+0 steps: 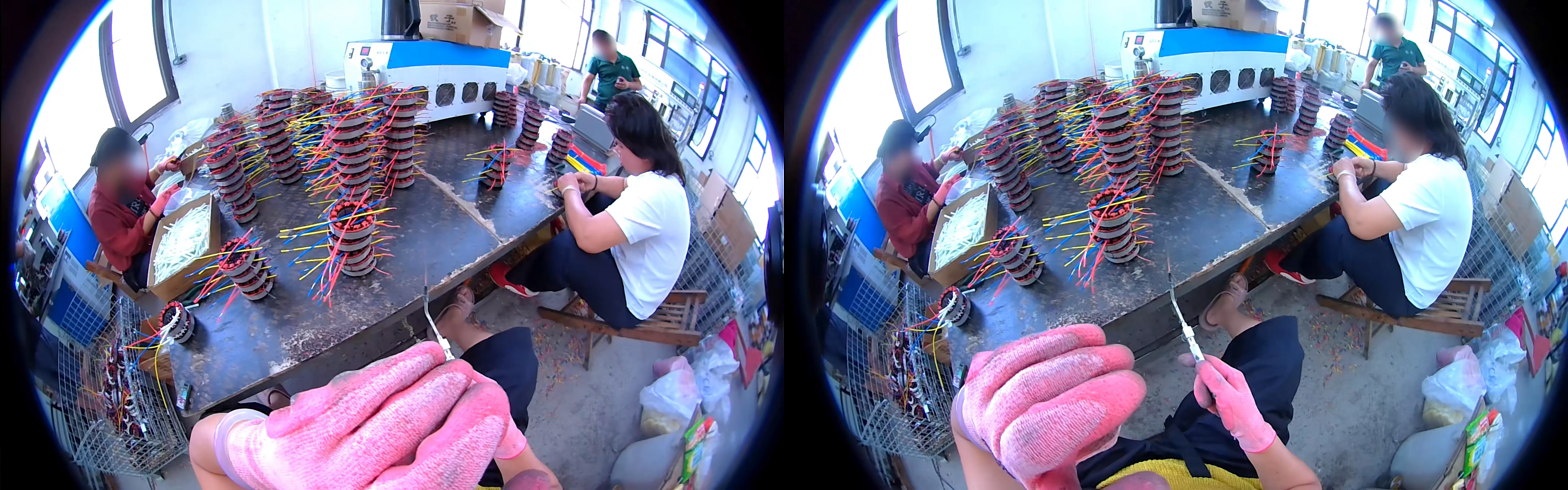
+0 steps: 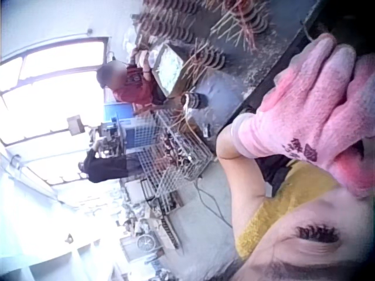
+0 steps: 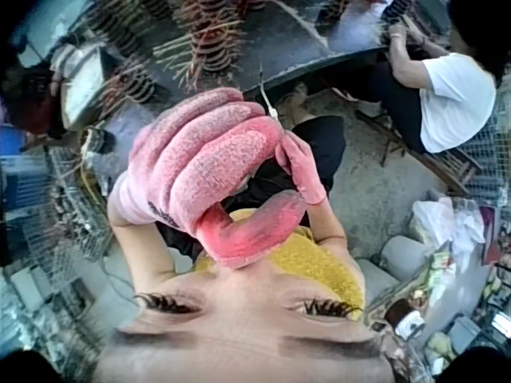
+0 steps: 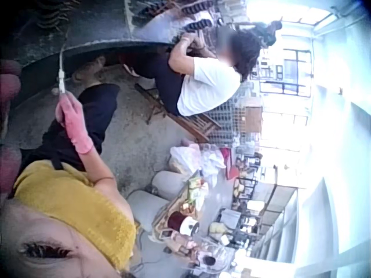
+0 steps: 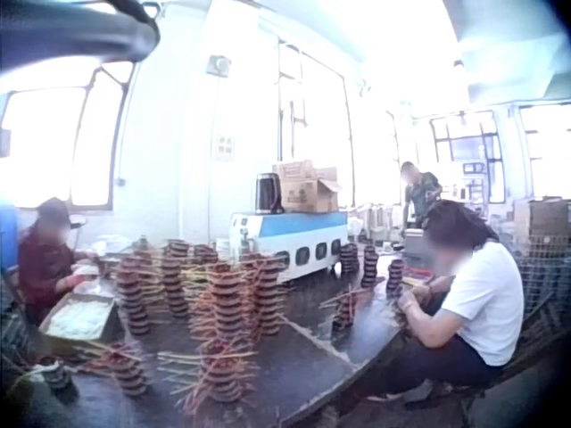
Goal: The person uses a soldering iron and a small torch to connect wires on a motor stator before placing it onto a stack. They repeat this process with multiple components from the table.
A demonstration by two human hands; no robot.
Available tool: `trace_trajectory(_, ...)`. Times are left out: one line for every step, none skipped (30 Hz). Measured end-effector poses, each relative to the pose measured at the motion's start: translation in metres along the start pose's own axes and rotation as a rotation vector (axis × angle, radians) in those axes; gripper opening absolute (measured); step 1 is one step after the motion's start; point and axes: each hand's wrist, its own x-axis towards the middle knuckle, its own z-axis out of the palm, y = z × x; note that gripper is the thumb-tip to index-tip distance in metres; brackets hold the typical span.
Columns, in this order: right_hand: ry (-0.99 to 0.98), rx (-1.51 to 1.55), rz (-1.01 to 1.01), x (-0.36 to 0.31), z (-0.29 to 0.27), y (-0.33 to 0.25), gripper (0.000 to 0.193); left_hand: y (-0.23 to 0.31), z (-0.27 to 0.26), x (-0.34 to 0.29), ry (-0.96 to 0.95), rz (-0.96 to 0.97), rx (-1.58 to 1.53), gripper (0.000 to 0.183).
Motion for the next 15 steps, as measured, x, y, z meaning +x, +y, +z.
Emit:
trace_trajectory(0.001,-0.001,0.003,0.0,0.0,0.0,0.041,-0.006,0.003,0.0,0.038,0.103,0.006,0.024)
trace_trajectory(-0.001,0.0,0.007,0.001,0.001,0.0,0.041,-0.012,0.005,0.0,0.077,0.203,0.018,0.019)
trace_trajectory(0.03,-0.008,0.004,-0.001,-0.007,0.0,0.041,-0.034,0.027,0.0,0.192,0.406,-0.004,0.023)
trace_trajectory(0.022,-0.001,0.006,-0.001,-0.007,0.001,0.041,-0.039,0.031,0.001,0.236,0.494,-0.008,0.029)
trace_trajectory(0.015,0.006,0.008,0.0,-0.008,0.002,0.041,-0.045,0.035,0.003,0.28,0.585,-0.008,0.037)
trace_trajectory(0.014,0.004,0.015,0.0,-0.007,0.001,0.041,-0.045,0.035,0.004,0.275,0.562,-0.018,0.037)
trace_trajectory(0.014,0.002,0.022,0.0,-0.007,-0.001,0.041,-0.044,0.035,0.005,0.265,0.541,-0.018,0.038)
trace_trajectory(0.017,-0.002,0.029,0.0,-0.007,-0.002,0.041,-0.042,0.036,0.005,0.253,0.518,-0.021,0.039)
trace_trajectory(0.013,0.007,0.028,0.001,-0.008,-0.001,0.041,-0.038,0.036,0.004,0.239,0.503,-0.013,0.04)
trace_trajectory(0.01,0.016,0.027,0.002,-0.01,0.001,0.041,-0.034,0.037,0.003,0.226,0.488,-0.006,0.041)
trace_trajectory(0.003,0.03,0.027,0.005,-0.011,0.004,0.041,-0.035,0.031,0.001,0.128,0.465,-0.009,0.038)
trace_trajectory(-0.012,0.041,0.024,0.006,-0.011,0.003,0.041,-0.035,0.024,0.0,0.033,0.434,-0.01,0.036)
trace_trajectory(-0.007,0.041,0.025,0.007,-0.011,0.005,0.041,-0.035,0.018,-0.002,-0.06,0.4,-0.011,0.034)
trace_trajectory(-0.006,0.034,0.02,0.008,-0.012,0.005,0.041,-0.029,0.02,-0.013,-0.074,0.287,0.011,0.031)
trace_trajectory(-0.006,0.027,0.016,0.01,-0.012,0.005,0.041,-0.037,0.019,-0.018,-0.122,0.21,0.035,0.034)
